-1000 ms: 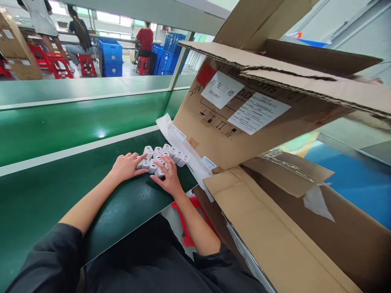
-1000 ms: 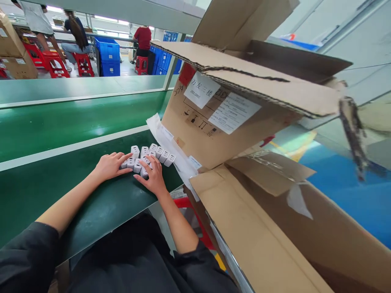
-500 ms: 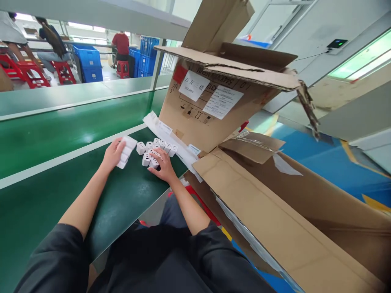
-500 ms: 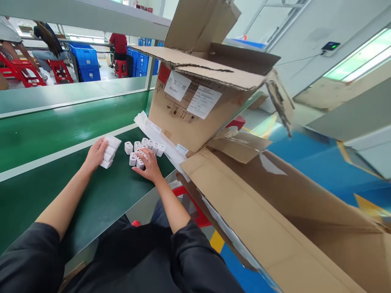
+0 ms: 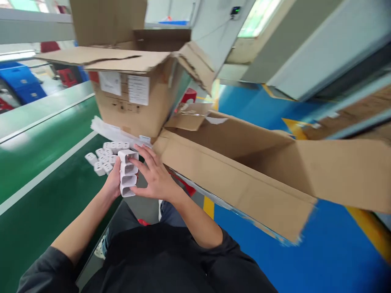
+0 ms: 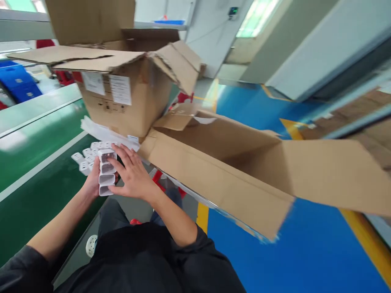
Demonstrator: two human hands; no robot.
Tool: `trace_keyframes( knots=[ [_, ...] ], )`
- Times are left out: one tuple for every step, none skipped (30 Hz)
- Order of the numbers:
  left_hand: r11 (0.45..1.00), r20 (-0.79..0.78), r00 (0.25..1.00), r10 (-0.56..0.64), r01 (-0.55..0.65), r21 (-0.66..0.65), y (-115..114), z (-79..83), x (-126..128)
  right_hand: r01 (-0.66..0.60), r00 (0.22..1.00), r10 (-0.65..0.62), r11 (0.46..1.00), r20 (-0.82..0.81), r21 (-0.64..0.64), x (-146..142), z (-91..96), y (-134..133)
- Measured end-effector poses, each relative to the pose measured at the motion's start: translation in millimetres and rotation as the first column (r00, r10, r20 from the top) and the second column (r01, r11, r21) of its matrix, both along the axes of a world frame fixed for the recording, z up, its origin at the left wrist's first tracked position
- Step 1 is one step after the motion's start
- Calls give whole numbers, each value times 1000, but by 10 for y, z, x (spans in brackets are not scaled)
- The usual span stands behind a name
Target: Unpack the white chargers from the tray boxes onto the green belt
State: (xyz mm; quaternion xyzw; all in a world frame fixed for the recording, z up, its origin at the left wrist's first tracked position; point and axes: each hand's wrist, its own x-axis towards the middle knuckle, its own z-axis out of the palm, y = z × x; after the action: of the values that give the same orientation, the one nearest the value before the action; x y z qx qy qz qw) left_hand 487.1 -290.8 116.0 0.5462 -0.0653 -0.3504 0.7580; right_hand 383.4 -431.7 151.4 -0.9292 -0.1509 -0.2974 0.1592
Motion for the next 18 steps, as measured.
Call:
trace_keyframes(
  knots=[
    [1000,-43,999,-10,10,-2,-166,-6,-65,49,999,-49,999,-15,-22,-97,10,-122],
    [1000,-79,997,-16,15,-9,-338,-14,-141,95,995,-97,994,-27,-47,-195,10,-247],
    [1000,-89,996,-26,24,-19,-514,-26,-228,135,990,-138,988,-38,-76,-294,4,-374],
    [999,-74,996,-42,40,-29,-692,-43,-324,163,984,-169,981,-49,-105,-395,-4,-503],
    [997,-52,996,-68,66,-37,-870,-64,-426,183,979,-193,975,-62,-129,-496,-10,-634],
    [994,-32,994,-102,101,-36,-1044,-88,-526,198,975,-210,970,-76,-142,-600,-10,-770],
    [989,-9,989,-145,145,-25,-1210,-112,-619,207,972,-221,967,-86,-145,-710,-2,-913],
    [980,30,980,-199,199,-11,-1362,-134,-694,211,970,-225,968,-90,-138,-829,17,-1064],
    [965,97,960,-261,262,0,-1496,-150,-745,218,969,-230,968,-90,-123,-959,49,-1230],
    [943,193,924,-329,333,12,-1605,-159,-765,240,965,-249,966,-87,-99,-1100,93,-1413],
    [915,313,866,-391,401,33,-1685,-159,-750,279,955,-285,957,-81,-74,-1250,148,-1619],
    [892,441,789,-428,447,67,-1730,-152,-700,335,938,-338,941,-71,-50,-1406,210,-1850],
    [880,561,701,-441,460,117,-1740,-141,-618,409,910,-410,912,-59,-28,-1561,275,-2109],
    [888,663,615,-427,422,180,-1714,-131,-509,479,877,-479,878,-45,-15,-1706,337,-2392],
    [913,745,539,-393,323,248,-1654,-129,-380,538,843,-538,843,-28,-4,-1833,393,-2694],
    [929,808,459,-370,177,325,-1564,-141,-240,573,820,-573,820,-20,-1,-1932,436,-3007],
    [922,855,373,-360,4,386,-1450,-175,-98,580,814,-580,814,-24,-11,-1996,464,-3320],
    [885,875,298,-382,-156,439,-1316,-234,41,570,819,-572,820,-44,-40,-2020,473,-3624]
  ],
)
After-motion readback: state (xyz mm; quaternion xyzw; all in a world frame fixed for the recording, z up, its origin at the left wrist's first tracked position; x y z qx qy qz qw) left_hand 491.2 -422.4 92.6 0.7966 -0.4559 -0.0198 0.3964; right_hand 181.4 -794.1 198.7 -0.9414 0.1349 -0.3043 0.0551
